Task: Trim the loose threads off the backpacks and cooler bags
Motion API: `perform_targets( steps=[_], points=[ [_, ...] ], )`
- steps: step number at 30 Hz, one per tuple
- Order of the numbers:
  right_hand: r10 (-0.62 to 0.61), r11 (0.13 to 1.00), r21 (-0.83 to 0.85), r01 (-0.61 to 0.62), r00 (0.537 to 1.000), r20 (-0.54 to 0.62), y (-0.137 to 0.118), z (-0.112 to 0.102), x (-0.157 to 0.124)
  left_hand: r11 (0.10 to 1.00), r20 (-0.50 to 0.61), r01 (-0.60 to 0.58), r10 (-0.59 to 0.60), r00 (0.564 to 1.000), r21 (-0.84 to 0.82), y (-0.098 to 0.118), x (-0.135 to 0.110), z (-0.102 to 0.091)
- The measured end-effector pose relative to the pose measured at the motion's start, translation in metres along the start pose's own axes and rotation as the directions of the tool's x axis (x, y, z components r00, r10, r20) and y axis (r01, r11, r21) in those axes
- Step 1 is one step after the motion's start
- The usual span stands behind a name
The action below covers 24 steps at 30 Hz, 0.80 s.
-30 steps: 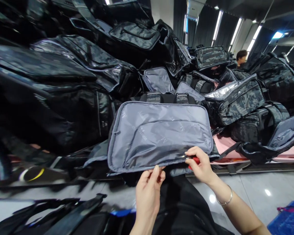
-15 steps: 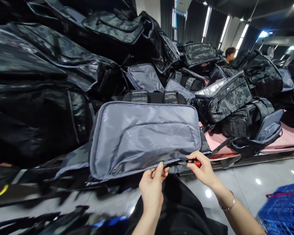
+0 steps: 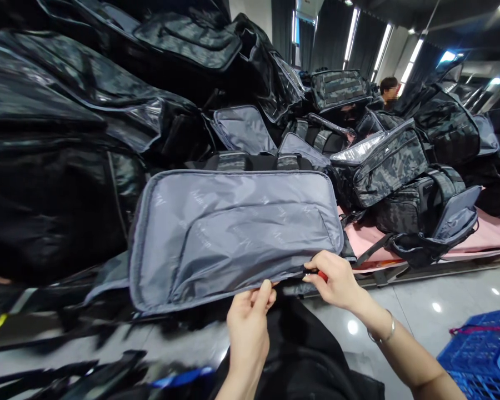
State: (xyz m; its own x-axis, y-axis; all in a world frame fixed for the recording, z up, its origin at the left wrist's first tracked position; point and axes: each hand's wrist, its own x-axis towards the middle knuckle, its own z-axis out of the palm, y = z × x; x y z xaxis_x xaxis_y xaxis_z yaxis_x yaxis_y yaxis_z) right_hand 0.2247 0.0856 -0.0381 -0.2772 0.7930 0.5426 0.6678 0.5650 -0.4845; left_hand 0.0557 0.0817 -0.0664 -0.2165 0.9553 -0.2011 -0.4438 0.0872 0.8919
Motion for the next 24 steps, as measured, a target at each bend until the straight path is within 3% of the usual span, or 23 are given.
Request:
perform_targets(
  steps=[11,24],
  points=[
    [-0.095,0.994,-0.047,0.097,0.994,0.049,-0.001,-0.002,0.013,0.995,0.111,0.042,-0.032,0.993,-0.094,0.011,0.001,0.001],
    [-0.144,0.989,-0.023,0.144,0.989,-0.014,0.003,0.004,0.012,0.993,0.110,0.060,-0.049,0.993,-0.098,0.014,-0.001,0.001]
  ],
)
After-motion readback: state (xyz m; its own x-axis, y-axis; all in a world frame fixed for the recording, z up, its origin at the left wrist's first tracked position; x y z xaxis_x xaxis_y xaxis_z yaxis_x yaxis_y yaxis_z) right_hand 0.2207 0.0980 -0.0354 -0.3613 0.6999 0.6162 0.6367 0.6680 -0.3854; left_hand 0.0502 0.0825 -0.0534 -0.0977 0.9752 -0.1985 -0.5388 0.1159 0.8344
